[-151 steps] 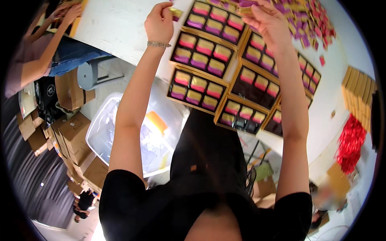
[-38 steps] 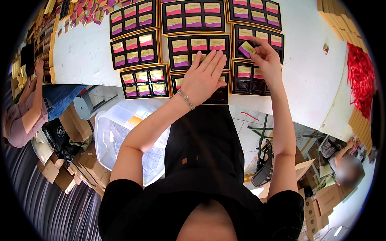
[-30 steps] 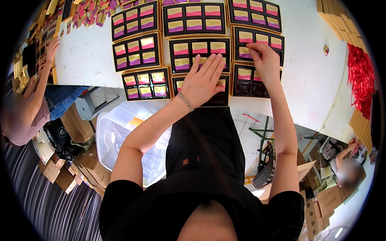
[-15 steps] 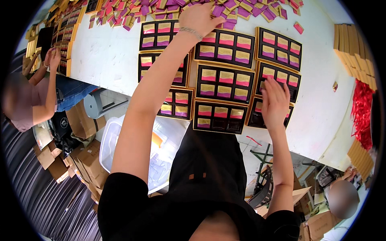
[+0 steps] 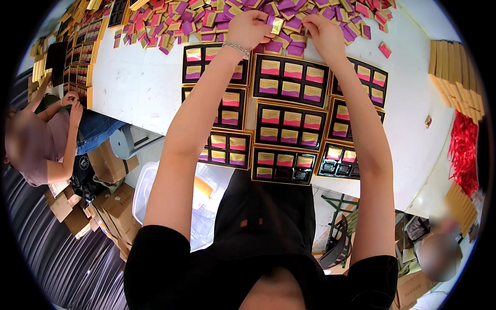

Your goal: The person places small pink and gold-wrapped chocolate pieces into black compartmentalized trays on a white table. They then pick up clear plastic lids from a bin and cover the filled trays, stacking them on the table.

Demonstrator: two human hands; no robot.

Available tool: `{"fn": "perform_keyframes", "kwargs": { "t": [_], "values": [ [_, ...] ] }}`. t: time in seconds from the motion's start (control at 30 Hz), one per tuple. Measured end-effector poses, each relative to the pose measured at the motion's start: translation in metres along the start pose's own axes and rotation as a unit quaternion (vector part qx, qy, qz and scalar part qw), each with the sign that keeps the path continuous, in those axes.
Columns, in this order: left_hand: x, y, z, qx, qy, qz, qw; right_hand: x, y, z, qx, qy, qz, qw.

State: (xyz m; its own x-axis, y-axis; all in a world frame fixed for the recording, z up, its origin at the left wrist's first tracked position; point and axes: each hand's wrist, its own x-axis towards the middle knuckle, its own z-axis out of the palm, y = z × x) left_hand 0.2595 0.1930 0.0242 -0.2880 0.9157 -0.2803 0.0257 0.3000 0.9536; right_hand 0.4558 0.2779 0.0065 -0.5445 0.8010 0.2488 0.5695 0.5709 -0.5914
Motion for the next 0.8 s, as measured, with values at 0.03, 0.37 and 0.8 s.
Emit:
{"fn": "perform_keyframes", "kwargs": {
  "t": [0.03, 0.37, 0.8],
  "values": [
    [-0.003, 0.008, 0.004, -0.010, -0.019, -0.026, 0.999, -0.003, 0.006, -0.004, -0.012, 0.018, -0.065, 0.998],
    [-0.058, 0.000, 0.034, -0.085, 0.075, 0.071, 0.991, -0.017, 0.004, -0.004, 0.001, 0.128, -0.130, 0.983],
    [-0.206, -0.007, 0.215, 0.168, -0.047, 0.190, 0.966, -0.231, 0.047, -0.197, 0.023, -0.066, 0.142, 0.987]
  ]
}}
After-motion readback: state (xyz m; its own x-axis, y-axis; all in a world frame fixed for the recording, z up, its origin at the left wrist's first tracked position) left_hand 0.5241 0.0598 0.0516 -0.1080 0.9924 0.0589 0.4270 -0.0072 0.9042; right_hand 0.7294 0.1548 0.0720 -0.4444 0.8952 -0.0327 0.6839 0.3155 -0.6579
